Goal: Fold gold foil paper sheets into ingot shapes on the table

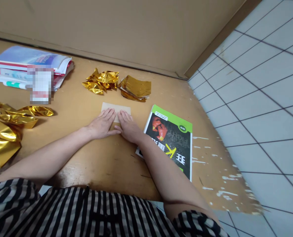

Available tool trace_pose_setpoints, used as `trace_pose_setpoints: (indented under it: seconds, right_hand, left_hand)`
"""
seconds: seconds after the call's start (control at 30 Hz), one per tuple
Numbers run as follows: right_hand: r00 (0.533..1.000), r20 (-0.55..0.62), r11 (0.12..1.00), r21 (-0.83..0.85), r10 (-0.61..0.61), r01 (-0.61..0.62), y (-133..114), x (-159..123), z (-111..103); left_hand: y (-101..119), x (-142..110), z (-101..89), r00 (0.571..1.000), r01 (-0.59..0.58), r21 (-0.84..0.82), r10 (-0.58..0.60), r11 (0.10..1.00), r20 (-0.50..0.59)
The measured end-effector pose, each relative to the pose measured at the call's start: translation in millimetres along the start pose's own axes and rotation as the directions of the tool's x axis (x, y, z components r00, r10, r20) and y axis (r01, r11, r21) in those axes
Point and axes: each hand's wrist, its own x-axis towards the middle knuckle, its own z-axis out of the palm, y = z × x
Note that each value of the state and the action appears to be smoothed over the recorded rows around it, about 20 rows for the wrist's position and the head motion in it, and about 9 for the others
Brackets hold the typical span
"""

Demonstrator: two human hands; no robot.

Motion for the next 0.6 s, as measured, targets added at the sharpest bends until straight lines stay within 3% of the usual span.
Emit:
trace_pose_setpoints:
  seconds: [0.23,0.6]
  right_hand:
    - [0.999,-0.015,0.998,0.044,-0.038,0.038,5,1,4]
    - [0.999,-0.037,1.000,-0.003,-0.012,0.012,1,1,3]
  left_hand:
    - [18,11,3.7,0.994,-0.106,-0.112,0.109,0.988,0.016]
    - [0,5,8.1,0.998,-0.050,-0.003,0.050,0.999,0.031]
